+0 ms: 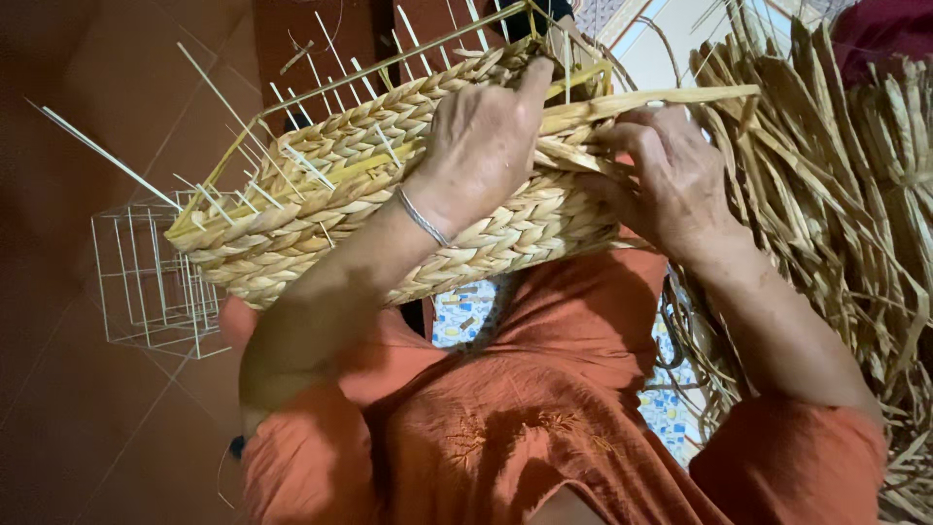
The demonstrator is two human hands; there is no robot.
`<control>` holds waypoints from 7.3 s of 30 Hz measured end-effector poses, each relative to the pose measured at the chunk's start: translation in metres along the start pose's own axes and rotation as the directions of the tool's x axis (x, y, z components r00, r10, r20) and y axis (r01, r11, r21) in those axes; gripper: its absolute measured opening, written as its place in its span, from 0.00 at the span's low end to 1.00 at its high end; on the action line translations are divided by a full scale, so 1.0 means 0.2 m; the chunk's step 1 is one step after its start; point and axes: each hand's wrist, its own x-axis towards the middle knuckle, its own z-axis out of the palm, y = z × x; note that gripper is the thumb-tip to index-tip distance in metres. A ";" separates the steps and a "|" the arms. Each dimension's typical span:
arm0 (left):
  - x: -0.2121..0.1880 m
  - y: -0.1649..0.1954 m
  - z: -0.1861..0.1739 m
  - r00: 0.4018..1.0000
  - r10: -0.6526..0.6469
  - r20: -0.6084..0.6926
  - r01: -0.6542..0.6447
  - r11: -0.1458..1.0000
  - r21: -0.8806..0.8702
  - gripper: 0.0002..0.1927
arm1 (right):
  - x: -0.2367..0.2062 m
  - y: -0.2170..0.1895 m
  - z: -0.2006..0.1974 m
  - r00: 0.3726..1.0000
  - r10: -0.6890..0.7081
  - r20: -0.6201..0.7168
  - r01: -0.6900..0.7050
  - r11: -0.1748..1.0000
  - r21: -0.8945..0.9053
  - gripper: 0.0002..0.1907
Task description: The person weaves dried palm leaves into a rectangular basket using a wire frame. They interlace the leaves through the frame's vertical wires, periodically rotating the basket to continue the weave around the sides.
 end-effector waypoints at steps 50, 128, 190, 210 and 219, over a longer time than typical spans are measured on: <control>0.09 0.02 0.03 0.997 -0.070 0.008 0.070 0.968 -0.240 0.07 | 0.07 0.21 -0.16 0.589 0.594 0.548 -0.788 0.572 0.227 0.15; 0.16 -0.06 -0.01 0.992 0.045 0.115 0.018 0.867 -0.498 0.04 | -0.02 0.01 0.05 0.994 0.063 -0.090 -0.066 0.997 -0.031 0.18; 0.12 -0.04 0.00 0.907 0.421 0.011 -0.384 0.838 -0.388 0.38 | 0.05 0.84 0.52 0.261 0.962 -0.075 -0.920 0.271 0.282 0.04; 0.19 0.03 -0.13 0.968 -0.164 0.190 0.242 0.809 -0.535 0.27 | -0.33 0.99 0.12 0.023 0.962 0.273 0.297 -0.267 0.917 0.29; -0.05 0.25 -0.11 0.971 0.191 -0.145 -0.199 0.979 -0.041 0.17 | -0.55 1.06 -0.04 0.208 0.977 0.034 -0.222 0.013 0.975 0.16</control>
